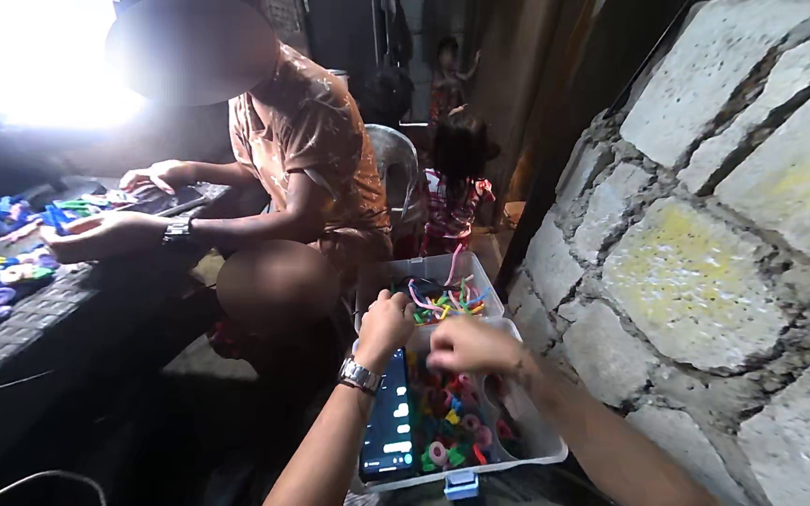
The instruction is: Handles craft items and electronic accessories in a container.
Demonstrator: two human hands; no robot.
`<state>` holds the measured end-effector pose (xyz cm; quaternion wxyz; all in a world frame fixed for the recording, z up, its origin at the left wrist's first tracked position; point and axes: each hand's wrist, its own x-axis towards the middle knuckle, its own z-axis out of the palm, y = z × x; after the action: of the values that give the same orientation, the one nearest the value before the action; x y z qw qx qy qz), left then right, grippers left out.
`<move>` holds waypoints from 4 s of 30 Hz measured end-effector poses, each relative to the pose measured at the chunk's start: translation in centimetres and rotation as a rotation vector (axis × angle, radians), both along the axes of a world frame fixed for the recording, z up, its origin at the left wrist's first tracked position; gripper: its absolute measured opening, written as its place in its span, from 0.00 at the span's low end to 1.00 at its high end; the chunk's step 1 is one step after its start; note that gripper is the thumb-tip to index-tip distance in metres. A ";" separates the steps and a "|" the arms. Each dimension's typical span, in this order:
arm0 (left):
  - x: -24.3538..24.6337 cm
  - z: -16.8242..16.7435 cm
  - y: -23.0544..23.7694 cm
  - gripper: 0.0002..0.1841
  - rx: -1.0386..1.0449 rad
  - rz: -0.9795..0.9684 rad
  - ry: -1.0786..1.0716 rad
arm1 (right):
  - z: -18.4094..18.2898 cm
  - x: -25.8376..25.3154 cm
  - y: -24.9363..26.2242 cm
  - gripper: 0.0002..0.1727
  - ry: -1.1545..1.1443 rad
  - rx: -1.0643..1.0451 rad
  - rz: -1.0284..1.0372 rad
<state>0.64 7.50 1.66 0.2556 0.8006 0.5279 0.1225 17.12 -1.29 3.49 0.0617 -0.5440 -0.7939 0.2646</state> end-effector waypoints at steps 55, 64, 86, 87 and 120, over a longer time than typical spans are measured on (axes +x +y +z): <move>0.1 -0.3 -1.5 0.08 0.113 -0.689 -0.927 | -2.2 0.5 -3.4 0.12 1.374 -0.087 -0.292; -0.6 -0.2 -0.9 0.11 0.165 -0.713 -0.748 | -2.2 0.7 -3.3 0.13 1.224 -0.024 -0.386; -1.2 -0.1 -0.8 0.14 0.345 -0.215 -0.917 | -2.3 1.7 -2.2 0.16 0.477 0.934 -0.752; -1.1 -0.2 -0.8 0.17 0.355 -0.220 -0.916 | -2.2 1.9 -2.2 0.17 0.475 0.940 -0.774; -0.1 0.9 -0.6 0.22 -0.043 0.067 -0.194 | -0.3 -1.1 -3.7 0.15 0.480 -0.104 -0.292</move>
<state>0.53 6.88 2.57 0.3184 0.7611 0.5299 0.1966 16.05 -5.01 3.22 0.2573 -0.5769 -0.6552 0.4143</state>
